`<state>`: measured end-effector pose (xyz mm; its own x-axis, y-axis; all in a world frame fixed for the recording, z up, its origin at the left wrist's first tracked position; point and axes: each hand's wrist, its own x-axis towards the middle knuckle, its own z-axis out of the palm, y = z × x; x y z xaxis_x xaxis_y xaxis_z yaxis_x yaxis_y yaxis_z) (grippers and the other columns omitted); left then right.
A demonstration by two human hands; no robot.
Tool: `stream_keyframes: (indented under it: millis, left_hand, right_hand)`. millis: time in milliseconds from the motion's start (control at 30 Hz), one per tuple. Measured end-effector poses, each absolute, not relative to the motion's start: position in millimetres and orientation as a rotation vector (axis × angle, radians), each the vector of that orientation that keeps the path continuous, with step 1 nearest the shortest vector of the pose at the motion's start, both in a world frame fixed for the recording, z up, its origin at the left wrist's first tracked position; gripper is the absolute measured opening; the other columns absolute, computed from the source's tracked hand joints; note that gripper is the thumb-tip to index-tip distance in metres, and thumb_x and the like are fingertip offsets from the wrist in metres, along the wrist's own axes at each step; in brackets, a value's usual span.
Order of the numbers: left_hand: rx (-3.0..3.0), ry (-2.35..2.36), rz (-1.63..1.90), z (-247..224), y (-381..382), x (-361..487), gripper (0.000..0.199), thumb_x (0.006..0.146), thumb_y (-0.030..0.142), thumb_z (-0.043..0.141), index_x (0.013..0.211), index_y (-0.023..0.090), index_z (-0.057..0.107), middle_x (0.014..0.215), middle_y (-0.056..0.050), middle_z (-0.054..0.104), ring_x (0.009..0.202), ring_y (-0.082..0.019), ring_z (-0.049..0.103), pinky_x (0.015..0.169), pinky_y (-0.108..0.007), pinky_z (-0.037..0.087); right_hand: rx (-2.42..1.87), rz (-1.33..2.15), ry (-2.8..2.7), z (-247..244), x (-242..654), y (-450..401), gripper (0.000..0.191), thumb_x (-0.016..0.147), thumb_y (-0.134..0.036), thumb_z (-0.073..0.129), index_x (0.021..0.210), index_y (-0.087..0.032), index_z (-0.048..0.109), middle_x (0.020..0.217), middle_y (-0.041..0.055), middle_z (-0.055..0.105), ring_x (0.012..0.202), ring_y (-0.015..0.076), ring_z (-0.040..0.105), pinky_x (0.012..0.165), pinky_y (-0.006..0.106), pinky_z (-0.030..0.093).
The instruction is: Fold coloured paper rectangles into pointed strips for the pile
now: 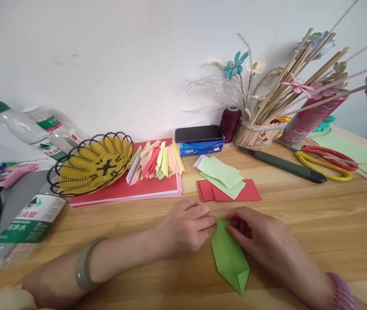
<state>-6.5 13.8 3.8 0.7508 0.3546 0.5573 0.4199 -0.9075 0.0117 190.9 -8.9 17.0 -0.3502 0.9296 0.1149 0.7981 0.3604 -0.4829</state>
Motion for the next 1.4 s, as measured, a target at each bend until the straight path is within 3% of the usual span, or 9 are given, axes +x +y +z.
stream_keyframes:
  millis: [233,767,933,1400]
  left_hand:
    - [-2.887,-0.656,-0.833,3,12,-6,0.024,0.092,0.012,0.049,0.073,0.013,0.064,0.081,0.000,0.068,0.079,-0.012,0.056,0.071,-0.028,0.043]
    - [-2.909,-0.714,-0.803,6,10,-6,0.023,0.093,0.012,0.046,0.077,0.011,0.063,0.084,-0.001,0.068,0.080,-0.013,0.058,0.074,-0.029,0.047]
    - [-2.833,-0.564,-0.866,5,12,-9,0.020,0.091,0.011,0.051,0.077,0.010,0.066,0.091,-0.002,0.070,0.093,-0.018,0.059,0.080,-0.031,0.048]
    - [-2.787,-0.477,-0.782,8,12,-10,0.017,0.092,0.013,0.049,0.089,0.010,0.066,0.093,-0.007,0.069,0.094,-0.018,0.059,0.082,-0.032,0.049]
  right_hand:
    - [-1.274,0.266,-2.344,13,195,-23,0.022,0.091,-0.019,0.038,0.085,-0.021,0.059,0.079,0.0026,0.061,0.067,0.0151,0.060,0.058,0.027,0.047]
    - [-1.035,-0.068,-2.519,10,195,-32,0.035,0.093,-0.009,0.024,0.097,-0.013,0.059,0.085,0.0098,0.059,0.075,0.0205,0.055,0.064,0.033,0.047]
    - [-0.993,-0.123,-2.502,6,197,-30,0.037,0.094,-0.011,0.022,0.096,-0.012,0.060,0.085,0.0109,0.059,0.076,0.0211,0.055,0.063,0.033,0.048]
    - [-0.920,-0.208,-2.616,20,195,-27,0.039,0.090,-0.007,0.025,0.089,-0.012,0.063,0.080,0.0112,0.062,0.071,0.0201,0.056,0.057,0.033,0.052]
